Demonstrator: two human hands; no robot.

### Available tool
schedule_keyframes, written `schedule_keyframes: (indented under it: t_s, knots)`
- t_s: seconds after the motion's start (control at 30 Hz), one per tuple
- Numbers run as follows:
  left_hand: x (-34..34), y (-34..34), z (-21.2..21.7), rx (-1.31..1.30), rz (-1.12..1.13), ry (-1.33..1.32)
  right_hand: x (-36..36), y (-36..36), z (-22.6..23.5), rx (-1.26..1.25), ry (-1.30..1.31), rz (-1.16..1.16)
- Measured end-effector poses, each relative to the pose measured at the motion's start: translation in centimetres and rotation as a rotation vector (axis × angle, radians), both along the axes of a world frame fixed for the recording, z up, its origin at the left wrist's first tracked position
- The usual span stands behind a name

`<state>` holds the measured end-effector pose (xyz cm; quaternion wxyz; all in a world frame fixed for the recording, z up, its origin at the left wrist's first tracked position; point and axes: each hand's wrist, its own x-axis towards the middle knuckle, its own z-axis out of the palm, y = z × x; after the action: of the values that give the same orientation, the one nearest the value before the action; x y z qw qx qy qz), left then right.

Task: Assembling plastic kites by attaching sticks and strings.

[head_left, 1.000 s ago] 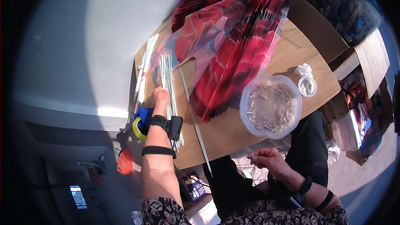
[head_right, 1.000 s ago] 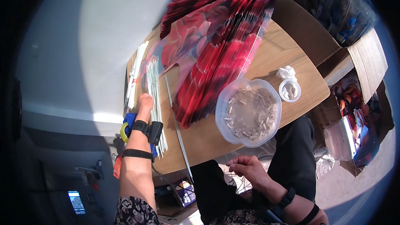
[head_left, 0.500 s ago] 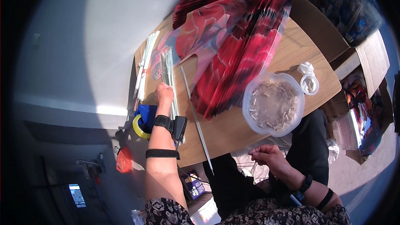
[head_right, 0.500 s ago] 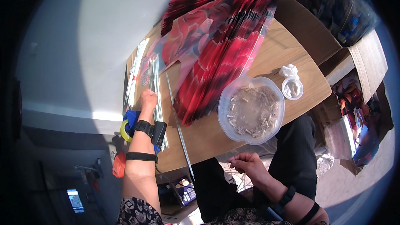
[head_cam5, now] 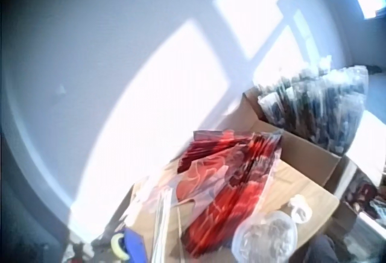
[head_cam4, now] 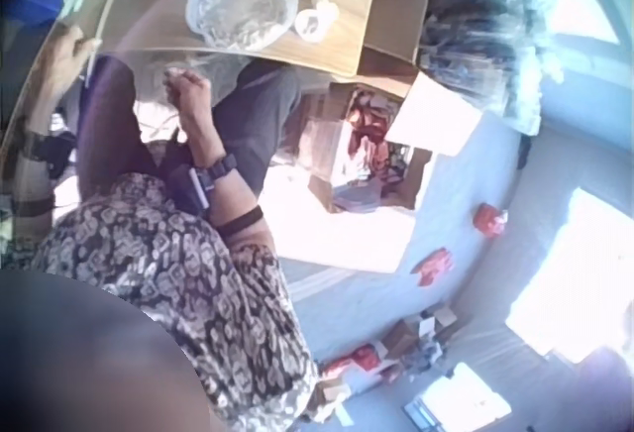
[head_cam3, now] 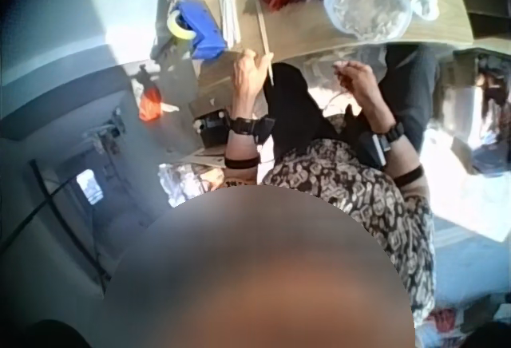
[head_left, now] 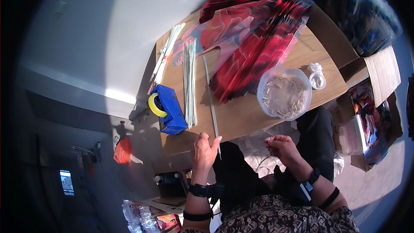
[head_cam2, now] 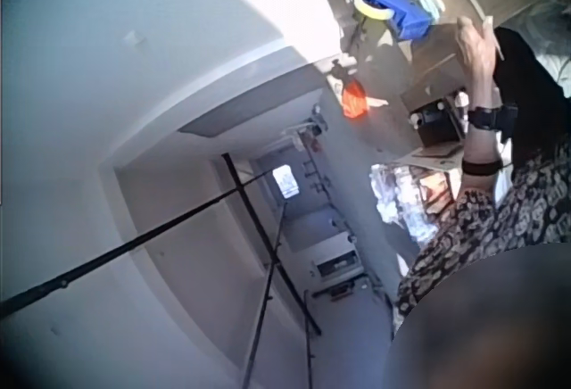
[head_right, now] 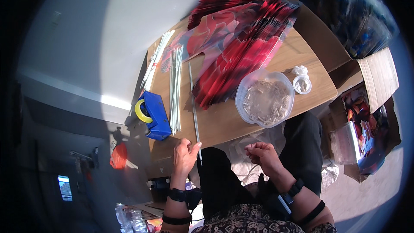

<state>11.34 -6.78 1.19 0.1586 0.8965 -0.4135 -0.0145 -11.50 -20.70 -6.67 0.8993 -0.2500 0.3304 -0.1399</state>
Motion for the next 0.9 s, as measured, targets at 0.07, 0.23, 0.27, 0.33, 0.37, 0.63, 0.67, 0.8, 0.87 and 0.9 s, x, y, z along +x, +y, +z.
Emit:
schedule_keyframes:
  t_s: [0.07, 0.23, 0.27, 0.33, 0.37, 0.63, 0.67, 0.8, 0.87, 0.9]
  knots:
    - [-1.8, 0.8, -0.6, -0.027, 0.017, 0.018, -0.1, 0.0, 0.0, 0.009, 0.017, -0.015]
    - [-4.1, 0.5, -0.8, -0.041, 0.036, 0.030, -0.1, 0.0, 0.1, -0.014, 0.029, -0.018]
    - [-4.3, 0.4, -0.6, -0.038, 0.068, 0.047, -0.2, 0.1, 0.1, -0.015, 0.022, -0.022]
    - [-3.8, 0.4, -0.9, -0.023, 0.094, 0.097, -0.3, 0.2, -0.2, -0.014, 0.010, -0.019]
    - [-3.7, 0.4, -0.9, -0.002, 0.115, 0.150, -0.3, 0.2, -0.1, -0.009, 0.009, -0.024]
    - [-2.3, 1.0, -2.5, -0.241, 0.026, 0.129, -0.4, 1.0, -0.7, 0.012, 0.073, -0.003]
    - [-1.7, 1.1, -2.7, -0.241, 0.053, 0.042, -0.4, 1.0, -0.8, -0.031, 0.077, 0.020]
    - [1.1, 0.6, -2.3, -0.160, 0.150, -0.089, -0.3, 1.4, 0.8, -0.432, 0.110, 0.206]
    - [2.8, 0.5, -2.4, -0.128, 0.205, -0.053, 0.4, 2.0, 2.6, -0.508, 0.109, 0.263]
    - [3.4, 0.3, -2.6, -0.097, 0.245, -0.024, 0.8, 2.3, 3.1, -0.582, 0.103, 0.305]
